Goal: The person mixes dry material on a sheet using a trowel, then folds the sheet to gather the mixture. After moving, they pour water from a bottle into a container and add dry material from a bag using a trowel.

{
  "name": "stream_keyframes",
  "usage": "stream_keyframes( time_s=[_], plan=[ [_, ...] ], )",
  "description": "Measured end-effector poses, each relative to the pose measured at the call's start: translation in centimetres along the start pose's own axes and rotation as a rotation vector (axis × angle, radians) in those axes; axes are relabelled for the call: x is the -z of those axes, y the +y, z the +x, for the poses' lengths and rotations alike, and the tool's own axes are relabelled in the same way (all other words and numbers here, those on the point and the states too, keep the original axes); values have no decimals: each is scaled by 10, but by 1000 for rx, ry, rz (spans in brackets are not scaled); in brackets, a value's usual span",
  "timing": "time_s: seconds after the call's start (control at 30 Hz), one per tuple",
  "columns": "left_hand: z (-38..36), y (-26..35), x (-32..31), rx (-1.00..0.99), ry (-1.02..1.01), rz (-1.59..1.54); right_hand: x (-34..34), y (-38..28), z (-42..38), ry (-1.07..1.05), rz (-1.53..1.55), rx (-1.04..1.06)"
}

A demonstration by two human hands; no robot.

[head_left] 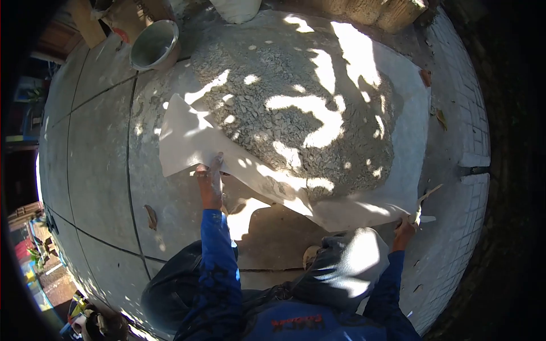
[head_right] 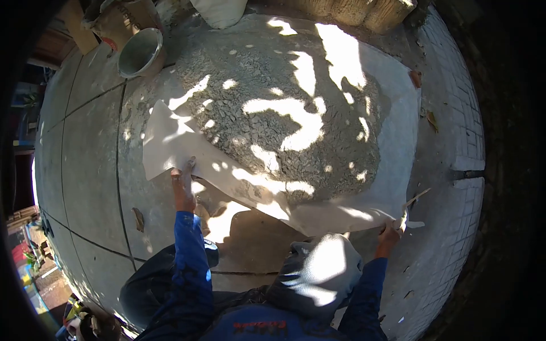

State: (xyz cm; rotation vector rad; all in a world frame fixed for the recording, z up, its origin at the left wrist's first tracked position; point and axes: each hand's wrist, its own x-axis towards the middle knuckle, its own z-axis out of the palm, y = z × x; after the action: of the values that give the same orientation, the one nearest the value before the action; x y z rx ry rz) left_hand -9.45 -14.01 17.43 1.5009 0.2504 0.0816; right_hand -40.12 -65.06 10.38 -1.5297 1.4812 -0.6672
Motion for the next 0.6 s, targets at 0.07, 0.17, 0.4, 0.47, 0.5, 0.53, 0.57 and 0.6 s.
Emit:
stream_keyframes(
  time_s=[0.07, 0.17, 0.4, 0.47, 0.5, 0.53, 0.57, 0.6],
  plan=[
    [15, -11, 33, 215, 20, 165, 22, 29, 14, -49, -141, 19],
    [21, -11, 80, 253, 431, -342, 45, 48, 20, -64, -348, 67],
    [159, 9, 222, 20, 594, 1086, 78, 46, 11, -251, -967, 620],
    [205, 18, 228, -226, 241, 1414, 86, 32, 18, -343, -1142, 738],
    [224, 26, 223, -264, 123, 1600, 87, 27, 26, -429, -1316, 853],
    [236, 42, 202, -299, -7, 1783, 109, 44, 54, -463, -1385, 1028],
    [258, 40, 191, -232, -73, 1722, 121, 57, 74, -487, -1448, 1203],
    [282, 35, 179, -171, -141, 1657, 107, 36, 56, -384, -1178, 683]
  ],
)
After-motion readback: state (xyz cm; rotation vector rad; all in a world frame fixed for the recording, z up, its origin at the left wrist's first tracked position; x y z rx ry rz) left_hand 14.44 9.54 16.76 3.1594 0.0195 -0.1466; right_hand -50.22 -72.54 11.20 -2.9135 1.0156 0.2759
